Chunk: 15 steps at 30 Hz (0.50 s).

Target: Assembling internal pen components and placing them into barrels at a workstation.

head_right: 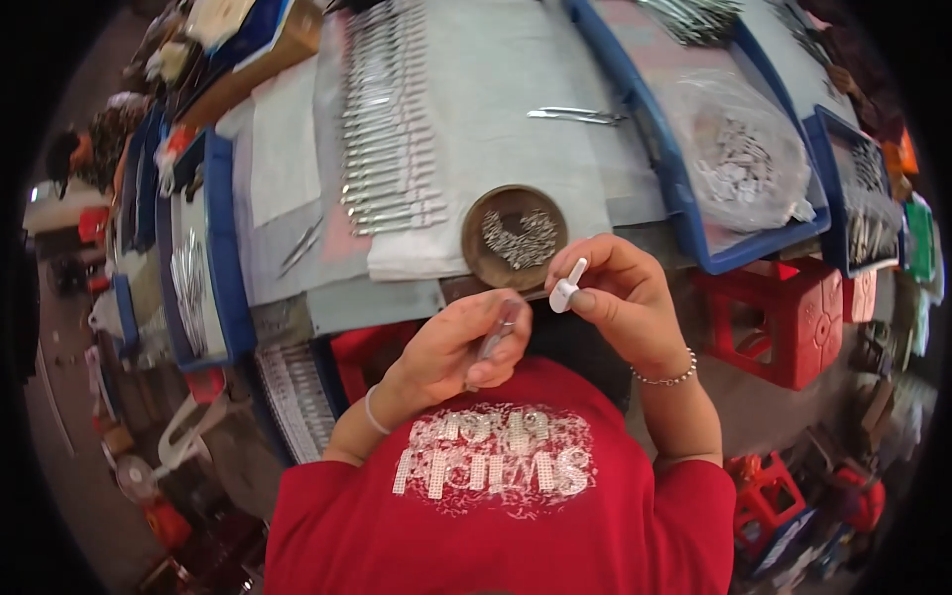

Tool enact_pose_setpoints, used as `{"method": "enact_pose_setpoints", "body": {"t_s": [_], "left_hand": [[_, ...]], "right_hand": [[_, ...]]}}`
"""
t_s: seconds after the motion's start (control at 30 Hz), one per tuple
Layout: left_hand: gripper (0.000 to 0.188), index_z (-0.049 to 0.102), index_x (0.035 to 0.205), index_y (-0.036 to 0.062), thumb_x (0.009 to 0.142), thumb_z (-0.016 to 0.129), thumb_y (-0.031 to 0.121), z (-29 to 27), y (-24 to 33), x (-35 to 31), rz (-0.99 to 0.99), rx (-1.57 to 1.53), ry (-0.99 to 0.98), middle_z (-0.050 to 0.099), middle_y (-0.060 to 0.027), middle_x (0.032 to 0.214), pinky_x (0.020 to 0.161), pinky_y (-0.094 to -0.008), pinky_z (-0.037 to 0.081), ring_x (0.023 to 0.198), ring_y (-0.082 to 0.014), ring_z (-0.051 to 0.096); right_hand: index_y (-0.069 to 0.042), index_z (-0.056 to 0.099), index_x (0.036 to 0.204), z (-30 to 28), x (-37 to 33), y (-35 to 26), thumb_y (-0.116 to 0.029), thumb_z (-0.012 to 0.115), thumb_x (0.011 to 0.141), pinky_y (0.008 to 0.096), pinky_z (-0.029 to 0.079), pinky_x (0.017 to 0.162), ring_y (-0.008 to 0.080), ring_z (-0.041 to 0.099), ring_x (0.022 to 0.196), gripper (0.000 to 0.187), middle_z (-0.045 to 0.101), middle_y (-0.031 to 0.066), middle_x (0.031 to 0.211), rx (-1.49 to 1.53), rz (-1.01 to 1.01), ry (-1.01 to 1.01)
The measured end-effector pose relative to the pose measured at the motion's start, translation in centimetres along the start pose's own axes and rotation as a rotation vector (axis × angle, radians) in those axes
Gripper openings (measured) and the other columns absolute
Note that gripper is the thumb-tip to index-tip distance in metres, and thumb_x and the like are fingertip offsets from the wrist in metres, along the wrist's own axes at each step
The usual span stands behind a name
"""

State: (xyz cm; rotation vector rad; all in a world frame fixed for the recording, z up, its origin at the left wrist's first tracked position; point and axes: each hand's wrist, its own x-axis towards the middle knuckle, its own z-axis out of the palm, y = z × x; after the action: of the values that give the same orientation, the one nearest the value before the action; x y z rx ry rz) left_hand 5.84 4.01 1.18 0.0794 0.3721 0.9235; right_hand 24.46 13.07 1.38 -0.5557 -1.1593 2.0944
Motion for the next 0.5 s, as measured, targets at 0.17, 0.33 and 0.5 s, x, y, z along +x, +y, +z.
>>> {"method": "enact_pose_setpoints", "body": {"t_s": [0.17, 0.33, 0.5], "left_hand": [[0.031, 0.052, 0.099, 0.0033, 0.098, 0.039, 0.031, -1.2, -0.5, -1.4, -0.038, -0.154, -0.066, 0.051, 0.0, 0.071, 0.041, -0.0181, 0.031, 0.045, -0.0039, 0.038], [0.031, 0.053, 0.098, 0.0042, 0.098, 0.038, 0.032, -1.8, -0.6, -2.4, -0.05, -0.237, -0.061, 0.051, 0.001, 0.072, 0.04, -0.0176, 0.029, 0.044, -0.0021, 0.037], [0.03, 0.053, 0.097, 0.005, 0.098, 0.04, 0.032, -1.6, -1.0, -3.0, -0.04, -0.35, -0.048, 0.051, 0.0015, 0.072, 0.04, -0.0175, 0.028, 0.043, -0.0017, 0.036]], "right_hand": [[-0.005, 0.053, 0.09, 1.8, 1.4, 3.0, -0.018, 0.071, 0.078, 0.0318, 0.045, 0.076, 0.0181, 0.053, 0.081, 0.025, 0.052, 0.0087, 0.088, 0.158, 0.047, 0.0], [-0.006, 0.053, 0.09, 3.2, 2.0, 4.3, -0.018, 0.071, 0.078, 0.033, 0.046, 0.079, 0.0184, 0.054, 0.081, 0.025, 0.052, 0.0077, 0.087, 0.242, 0.117, -0.034], [-0.004, 0.055, 0.094, 3.6, 2.0, 6.1, -0.012, 0.066, 0.082, 0.025, 0.046, 0.071, 0.0144, 0.053, 0.081, 0.018, 0.052, 0.0096, 0.093, 0.361, 0.141, -0.12]]}}
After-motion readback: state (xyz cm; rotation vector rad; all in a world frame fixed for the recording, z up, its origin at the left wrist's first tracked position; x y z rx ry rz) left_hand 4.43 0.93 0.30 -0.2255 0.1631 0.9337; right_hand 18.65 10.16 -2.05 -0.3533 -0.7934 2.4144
